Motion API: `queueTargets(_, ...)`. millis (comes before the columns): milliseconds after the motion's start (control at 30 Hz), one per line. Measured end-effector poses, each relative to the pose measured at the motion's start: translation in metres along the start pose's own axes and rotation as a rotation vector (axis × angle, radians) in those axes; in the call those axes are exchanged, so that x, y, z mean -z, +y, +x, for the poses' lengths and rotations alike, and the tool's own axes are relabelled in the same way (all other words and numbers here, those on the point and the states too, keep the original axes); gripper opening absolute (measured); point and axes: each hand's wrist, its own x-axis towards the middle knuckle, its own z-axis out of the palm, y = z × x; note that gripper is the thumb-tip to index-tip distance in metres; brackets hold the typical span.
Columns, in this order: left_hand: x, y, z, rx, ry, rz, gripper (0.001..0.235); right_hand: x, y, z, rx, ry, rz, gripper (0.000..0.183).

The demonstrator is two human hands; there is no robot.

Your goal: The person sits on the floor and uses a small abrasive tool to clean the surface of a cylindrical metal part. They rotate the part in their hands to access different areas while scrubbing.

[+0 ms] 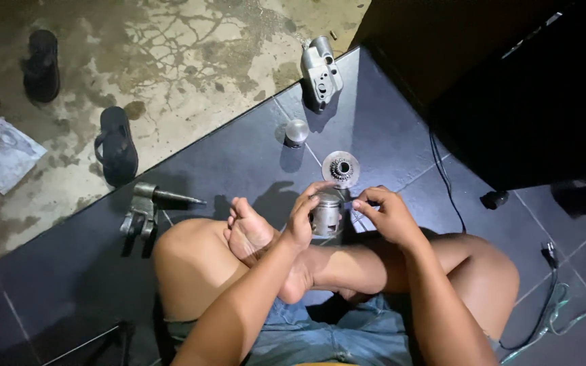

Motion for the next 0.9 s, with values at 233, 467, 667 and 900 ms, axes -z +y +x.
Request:
queueTargets(233, 0.005, -0.010, 0.000, -0.012, -0.055, 0.052, 0.057, 0.007, -0.004, -0.003, 0.017, -0.025, -0.055, 0.021)
queueTargets(467, 0.000, -0.004, 0.000, -0.119, -0.046, 0.293, 0.053, 0.009, 0.003, -0.004, 0.225, 0.039, -0.138, 0.022)
queueTargets(667, -0.005, -0.006, -0.003, 0.002, -0.042, 0.207, 0.050, 0.010, -0.008, -0.009, 0.229, 0.059, -0.220, 0.023)
queueTargets(900, 0.012, -0.030, -0.001, -0.117, -0.029, 0.315, 0.063, 0.011, -0.020, -0.013, 0.274, 0.074, -0.224, 0.021)
